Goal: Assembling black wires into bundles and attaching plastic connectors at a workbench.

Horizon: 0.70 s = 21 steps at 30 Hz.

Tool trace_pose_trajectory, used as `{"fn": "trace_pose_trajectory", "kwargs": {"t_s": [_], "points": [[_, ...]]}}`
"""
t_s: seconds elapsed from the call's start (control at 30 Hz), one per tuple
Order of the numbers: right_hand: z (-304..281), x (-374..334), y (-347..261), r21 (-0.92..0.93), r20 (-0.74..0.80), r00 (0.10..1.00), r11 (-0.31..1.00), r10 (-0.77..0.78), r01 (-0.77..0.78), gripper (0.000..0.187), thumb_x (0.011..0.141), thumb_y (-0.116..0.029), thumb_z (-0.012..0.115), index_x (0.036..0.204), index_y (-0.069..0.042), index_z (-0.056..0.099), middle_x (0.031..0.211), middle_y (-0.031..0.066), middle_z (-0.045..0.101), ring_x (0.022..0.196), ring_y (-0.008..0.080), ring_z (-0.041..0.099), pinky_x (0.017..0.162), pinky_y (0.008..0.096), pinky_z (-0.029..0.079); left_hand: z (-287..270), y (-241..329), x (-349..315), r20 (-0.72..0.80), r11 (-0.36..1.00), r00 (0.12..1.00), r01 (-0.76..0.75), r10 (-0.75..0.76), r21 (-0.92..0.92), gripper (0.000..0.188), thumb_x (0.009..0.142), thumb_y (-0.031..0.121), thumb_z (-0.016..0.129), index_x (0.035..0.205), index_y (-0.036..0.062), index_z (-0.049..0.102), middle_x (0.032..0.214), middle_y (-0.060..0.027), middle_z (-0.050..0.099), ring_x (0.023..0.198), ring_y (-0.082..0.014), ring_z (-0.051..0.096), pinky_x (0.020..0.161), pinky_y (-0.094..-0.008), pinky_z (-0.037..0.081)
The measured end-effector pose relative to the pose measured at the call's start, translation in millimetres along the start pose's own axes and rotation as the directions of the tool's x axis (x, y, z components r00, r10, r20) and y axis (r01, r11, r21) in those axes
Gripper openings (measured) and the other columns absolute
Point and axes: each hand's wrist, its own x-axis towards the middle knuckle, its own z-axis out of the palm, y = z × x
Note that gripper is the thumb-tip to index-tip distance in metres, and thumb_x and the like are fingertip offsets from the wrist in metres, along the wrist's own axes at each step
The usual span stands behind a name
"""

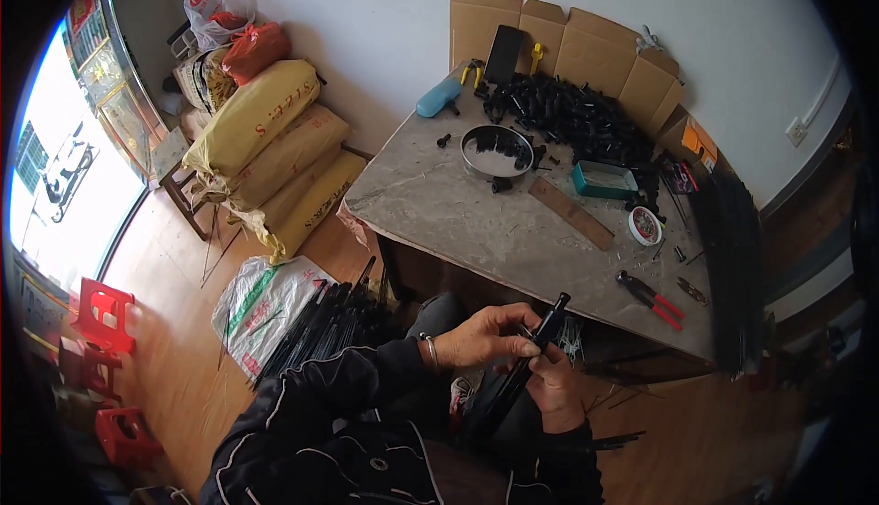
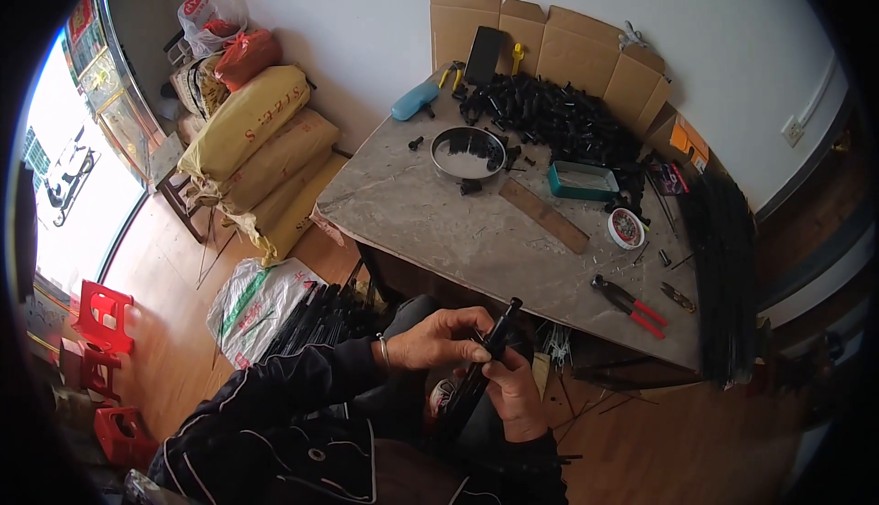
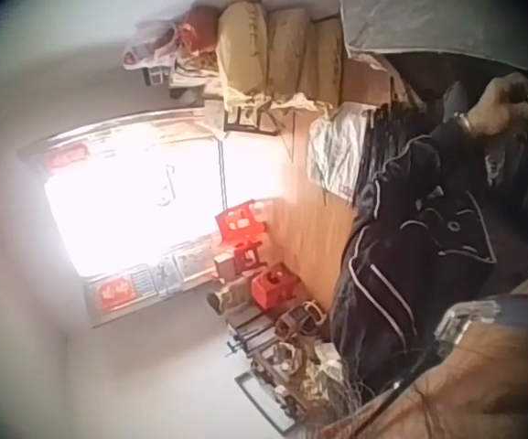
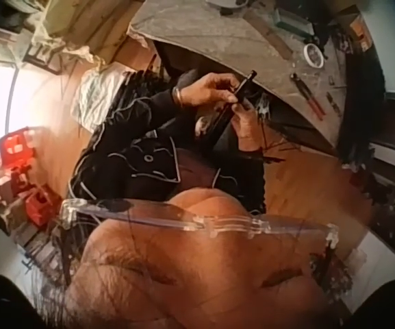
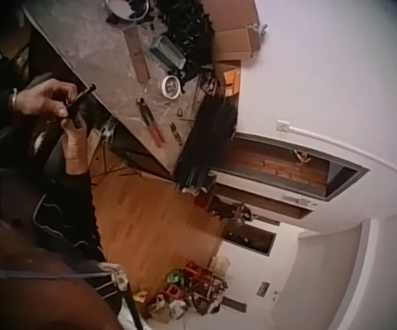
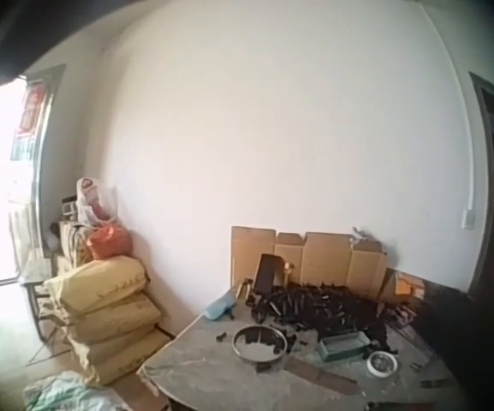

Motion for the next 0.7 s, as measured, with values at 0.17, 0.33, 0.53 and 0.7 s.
{"fn": "trace_pose_trajectory", "kwargs": {"t_s": [0.17, 0.33, 0.53, 0.7], "points": [[15.4, 3.8, -7.2, -0.160, -0.181, 0.983, 0.987, -0.043, 0.014, 0.028, 0.080, -0.007, 0.064, 0.108, -0.003, 0.062, 0.094, -0.0005, 0.061, 0.081, 0.0064, 0.056, 0.067, 0.0192, 0.042, -8.8, -6.5, 7.8, -0.074, 0.999, 0.996, -0.038, 0.040, 0.032, 0.019, 0.086, 0.006, 0.067, 0.104, 0.0041, 0.060, 0.099, 0.0016, 0.059, 0.094, -0.0072, 0.055, 0.085, -0.0246, 0.045], [15.2, 11.6, -7.7, -0.177, -0.128, 0.984, 0.979, -0.122, 0.098, 0.022, 0.083, -0.012, 0.067, 0.102, 0.000, 0.064, 0.089, -0.0012, 0.060, 0.086, 0.0072, 0.054, 0.078, 0.0230, 0.040, -12.8, -2.4, 10.9, -0.119, 0.993, 0.990, -0.090, 0.081, -0.074, 0.025, 0.083, 0.003, 0.067, 0.108, 0.0042, 0.063, 0.108, -0.0023, 0.060, 0.102, -0.0142, 0.057, 0.094, -0.0305, 0.043], [5.8, 3.5, -7.5, -0.147, -0.130, 0.986, 0.986, -0.101, 0.082, 0.033, 0.082, -0.016, 0.073, 0.110, -0.002, 0.063, 0.097, -0.0002, 0.062, 0.092, 0.0091, 0.056, 0.085, 0.0246, 0.042, -2.6, -11.1, 19.7, -0.142, 0.997, 0.988, -0.070, 0.063, -0.045, 0.023, 0.082, 0.004, 0.069, 0.105, 0.0054, 0.064, 0.105, -0.0009, 0.058, 0.099, -0.0125, 0.056, 0.092, -0.0291, 0.043], [-0.8, -0.2, -8.8, -0.100, -0.083, 0.994, 0.993, -0.075, 0.066, 0.033, 0.081, -0.017, 0.074, 0.108, -0.001, 0.063, 0.096, -0.0003, 0.062, 0.091, 0.0090, 0.056, 0.084, 0.0249, 0.041, -1.4, -17.2, 18.7, -0.119, 0.997, 0.990, -0.079, 0.081, 0.020, 0.029, 0.081, 0.006, 0.071, 0.109, 0.0076, 0.063, 0.115, -0.0040, 0.059, 0.105, -0.0154, 0.055, 0.096, -0.0332, 0.042]]}}
